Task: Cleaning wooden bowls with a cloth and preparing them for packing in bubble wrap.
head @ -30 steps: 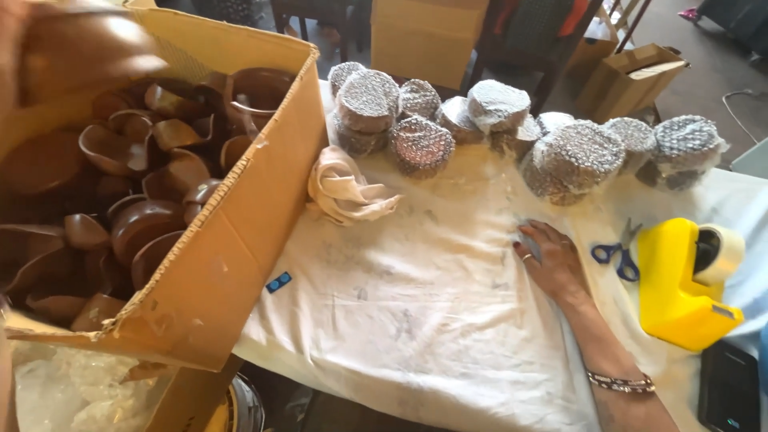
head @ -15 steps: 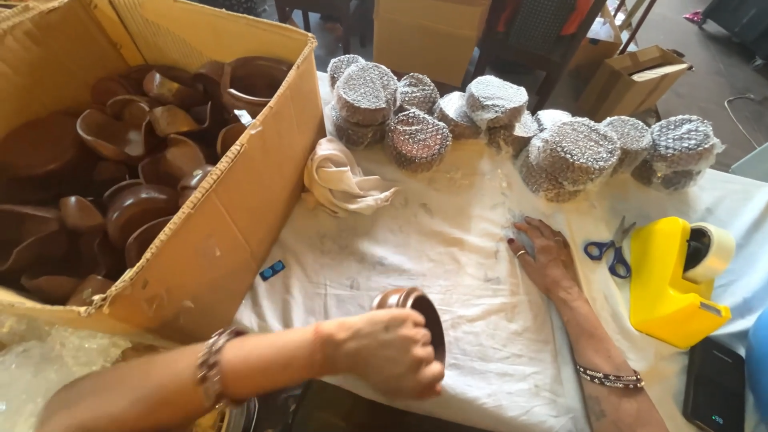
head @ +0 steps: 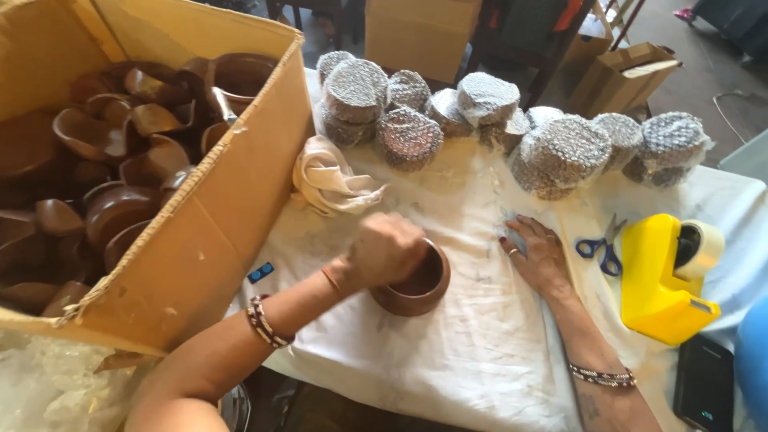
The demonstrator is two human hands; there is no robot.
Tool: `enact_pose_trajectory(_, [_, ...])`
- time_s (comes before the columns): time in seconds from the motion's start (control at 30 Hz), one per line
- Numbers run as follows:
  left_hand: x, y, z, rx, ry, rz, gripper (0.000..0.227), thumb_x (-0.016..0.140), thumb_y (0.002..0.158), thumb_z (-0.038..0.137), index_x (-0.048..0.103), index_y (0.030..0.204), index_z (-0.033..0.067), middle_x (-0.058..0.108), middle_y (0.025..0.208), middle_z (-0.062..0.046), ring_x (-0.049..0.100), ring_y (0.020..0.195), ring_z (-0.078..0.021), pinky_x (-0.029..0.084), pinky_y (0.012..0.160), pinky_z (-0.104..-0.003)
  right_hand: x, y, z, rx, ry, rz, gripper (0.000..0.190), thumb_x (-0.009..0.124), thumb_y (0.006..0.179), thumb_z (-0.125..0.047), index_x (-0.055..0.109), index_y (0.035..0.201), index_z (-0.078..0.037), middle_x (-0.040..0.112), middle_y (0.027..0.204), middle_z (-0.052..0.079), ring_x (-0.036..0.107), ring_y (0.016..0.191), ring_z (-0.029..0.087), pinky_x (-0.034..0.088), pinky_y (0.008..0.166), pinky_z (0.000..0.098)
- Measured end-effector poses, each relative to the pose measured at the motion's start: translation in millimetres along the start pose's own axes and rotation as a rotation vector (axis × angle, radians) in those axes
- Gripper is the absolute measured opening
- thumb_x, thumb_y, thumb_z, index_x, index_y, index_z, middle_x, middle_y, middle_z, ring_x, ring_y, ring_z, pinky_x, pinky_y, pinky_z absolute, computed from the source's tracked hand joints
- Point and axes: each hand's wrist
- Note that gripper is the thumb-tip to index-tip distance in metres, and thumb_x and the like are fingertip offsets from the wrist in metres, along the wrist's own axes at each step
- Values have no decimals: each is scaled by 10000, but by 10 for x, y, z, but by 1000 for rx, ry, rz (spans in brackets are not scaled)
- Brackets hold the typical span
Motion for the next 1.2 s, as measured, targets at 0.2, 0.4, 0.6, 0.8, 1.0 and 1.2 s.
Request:
enact_pose_trajectory(0.2, [327,-323,-1013,-382,442,139,518,672,762,314,650,1174,1,618,1285,-224,540,1247,-363,410,1020,-517,-7,6,-20,7,0,6,397,676,923,-325,688,1278,-146,592,1439,113,550,1304,355,415,1108,453])
enact_pose_trajectory(0.4, [670,-740,-1434,-782,323,-206,641,779,760,441,610,1307,152,550,1377,-177,434,1352,-419,351,1016,-640,-35,14,-55,18,-5,0,400,687,906,-315,689,1272,-154,590,1439,113,539,1300,359,410,1100,461])
enact_pose_trajectory(0.6, [661,-485,-1239,-836,-19,160,390,765,905,462,707,1071,114,725,896,-63,697,838,-237,538,767,-420,47,18,18,-21,-25,63,442,694,917,-341,650,1315,-155,598,1424,126,538,1316,355,410,1108,463])
enact_pose_trajectory(0.8, [597,218,-210,-721,-976,157,208,681,996,177,657,1152,43,672,869,-19,607,780,-80,536,614,-281,-173,-30,-367,-172,236,276,680,690,941,-476,499,1454,-73,578,1444,145,576,1310,373,470,1070,444])
enact_pose_trajectory(1.0, [714,415,467,-458,-1027,-69,439,667,937,124,535,1346,31,714,1100,-111,680,995,-182,577,834,-348,-244,-154,-741,-485,316,347,735,775,796,-405,490,1395,-90,489,1520,164,603,1286,338,544,1012,419])
enact_pose_trajectory(1.2, [591,267,471,-322,-441,-316,429,713,890,214,587,1267,51,691,1219,-161,662,1147,-330,490,1004,-451,-181,-152,-656,-316,172,118,650,799,738,-137,573,1347,-147,597,1455,69,660,1237,297,591,956,394])
Point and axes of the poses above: each hand's wrist, its own y-axis towards the middle knuckle, its own x-axis out of the palm, z = x × y
